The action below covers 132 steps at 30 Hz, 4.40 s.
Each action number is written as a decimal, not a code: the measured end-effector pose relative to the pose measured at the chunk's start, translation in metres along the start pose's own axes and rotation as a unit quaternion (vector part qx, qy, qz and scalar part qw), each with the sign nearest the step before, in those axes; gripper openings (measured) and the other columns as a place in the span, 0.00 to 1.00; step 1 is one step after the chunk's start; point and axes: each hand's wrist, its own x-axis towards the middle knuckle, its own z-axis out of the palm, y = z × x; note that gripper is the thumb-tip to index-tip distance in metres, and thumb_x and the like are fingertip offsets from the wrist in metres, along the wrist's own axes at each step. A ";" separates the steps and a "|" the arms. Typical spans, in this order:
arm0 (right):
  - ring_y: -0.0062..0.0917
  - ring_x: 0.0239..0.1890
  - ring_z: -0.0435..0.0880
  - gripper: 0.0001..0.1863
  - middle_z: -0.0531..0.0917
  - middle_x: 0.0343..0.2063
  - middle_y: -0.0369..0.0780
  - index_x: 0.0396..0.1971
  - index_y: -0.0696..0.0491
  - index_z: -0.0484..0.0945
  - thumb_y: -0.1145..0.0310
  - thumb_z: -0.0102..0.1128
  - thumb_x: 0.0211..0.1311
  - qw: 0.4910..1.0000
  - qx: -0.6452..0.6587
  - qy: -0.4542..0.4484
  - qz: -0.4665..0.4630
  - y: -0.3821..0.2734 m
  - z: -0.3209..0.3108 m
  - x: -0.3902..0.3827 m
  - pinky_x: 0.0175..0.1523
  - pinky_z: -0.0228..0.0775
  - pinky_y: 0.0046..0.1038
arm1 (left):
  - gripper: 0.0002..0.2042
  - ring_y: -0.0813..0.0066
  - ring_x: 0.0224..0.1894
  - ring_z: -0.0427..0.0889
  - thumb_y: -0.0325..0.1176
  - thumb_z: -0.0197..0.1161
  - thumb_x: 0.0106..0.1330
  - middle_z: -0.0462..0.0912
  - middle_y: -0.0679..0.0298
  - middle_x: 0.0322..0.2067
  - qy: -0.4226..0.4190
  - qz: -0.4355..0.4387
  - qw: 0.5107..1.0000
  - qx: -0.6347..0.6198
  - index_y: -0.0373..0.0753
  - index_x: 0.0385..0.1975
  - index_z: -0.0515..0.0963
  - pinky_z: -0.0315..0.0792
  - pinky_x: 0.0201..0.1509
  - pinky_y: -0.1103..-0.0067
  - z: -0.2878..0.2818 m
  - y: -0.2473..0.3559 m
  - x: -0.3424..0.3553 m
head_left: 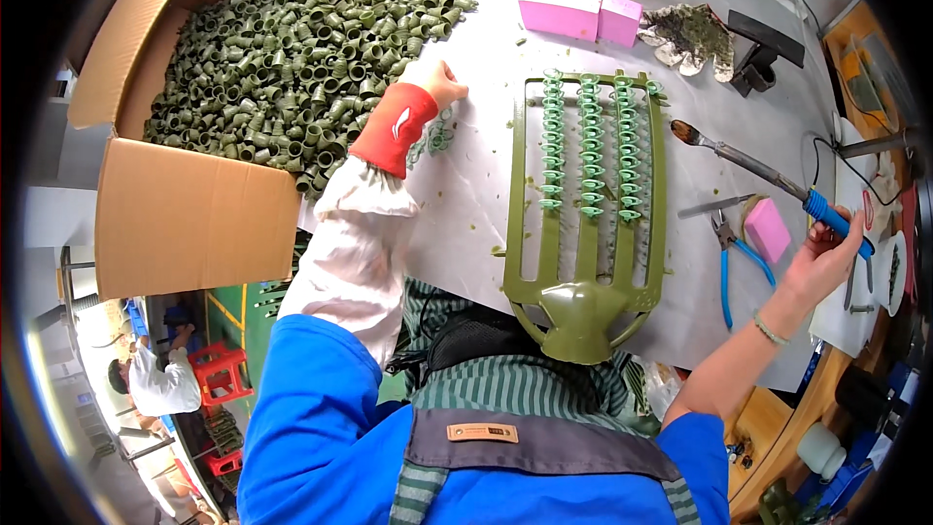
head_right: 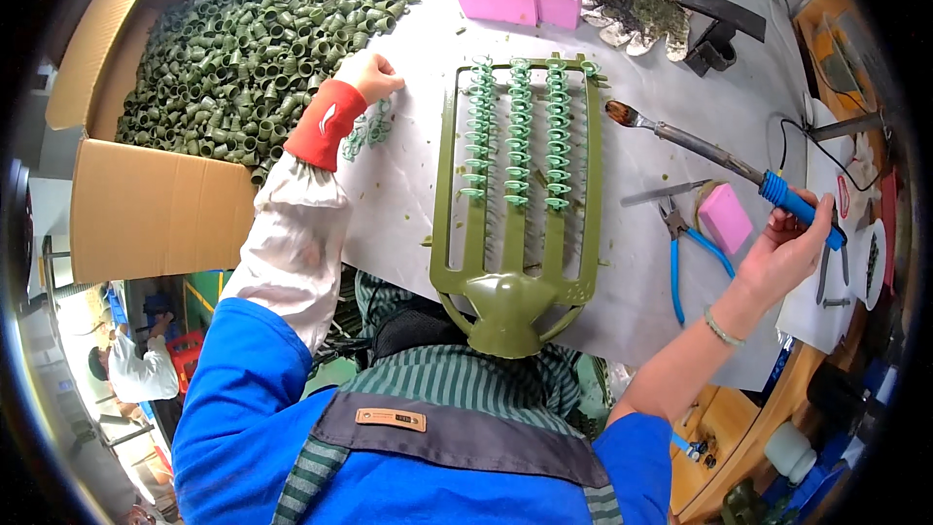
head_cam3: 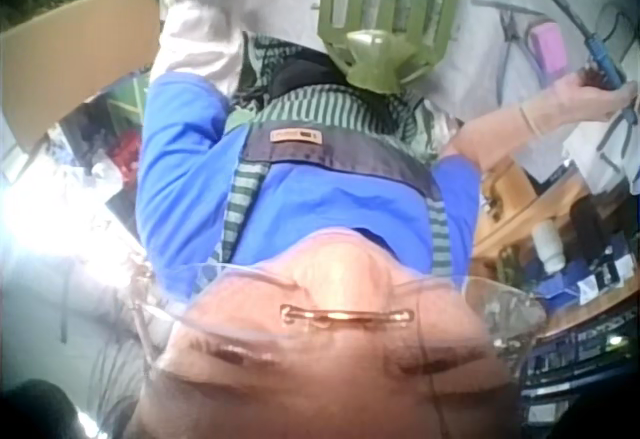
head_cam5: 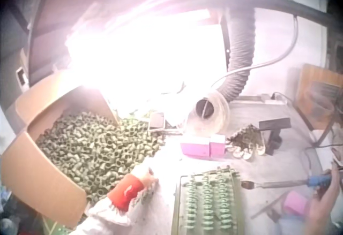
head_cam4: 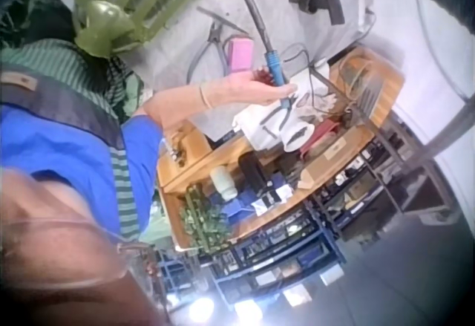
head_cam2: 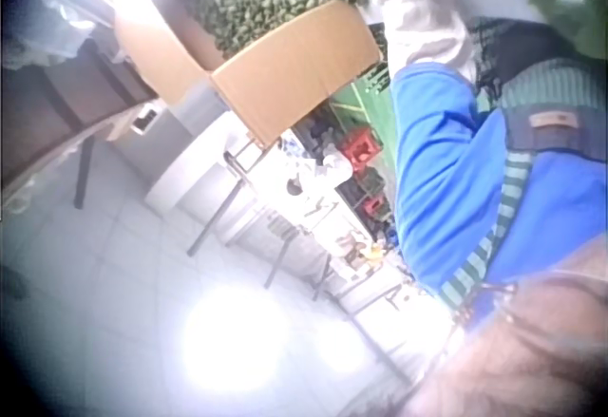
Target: The person uses a soldering iron to melt and fuse small green plastic rings onto a larger plastic frame, picking individual rings from a pile and occasionally using pliers to move items on the workbench.
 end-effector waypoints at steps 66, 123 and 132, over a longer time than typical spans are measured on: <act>0.15 0.18 0.72 0.17 0.79 0.22 0.38 0.24 0.57 0.77 0.57 0.60 0.60 0.999 -0.029 -0.038 0.003 0.003 0.012 -0.010 0.25 0.64 0.14 | 0.09 0.79 0.33 0.82 0.29 0.64 0.59 0.85 0.62 0.32 0.065 0.268 0.928 -0.252 0.38 0.39 0.82 0.74 0.40 0.83 -0.013 0.087 -0.083; 0.14 0.17 0.69 0.16 0.78 0.21 0.35 0.24 0.57 0.77 0.58 0.61 0.59 0.998 -0.008 -0.060 0.014 -0.005 -0.006 -0.010 0.25 0.60 0.14 | 0.05 0.60 0.28 0.80 0.29 0.63 0.51 0.80 0.56 0.25 0.197 0.151 0.959 0.136 0.36 0.24 0.76 0.74 0.35 0.71 0.015 -0.047 -0.048; 0.14 0.18 0.68 0.16 0.78 0.23 0.36 0.25 0.57 0.76 0.59 0.60 0.60 0.999 -0.011 -0.042 0.011 -0.005 -0.008 -0.011 0.25 0.60 0.14 | 0.07 0.78 0.30 0.80 0.29 0.65 0.54 0.82 0.65 0.27 0.142 0.039 0.976 -0.158 0.35 0.29 0.78 0.74 0.37 0.81 -0.003 -0.053 -0.054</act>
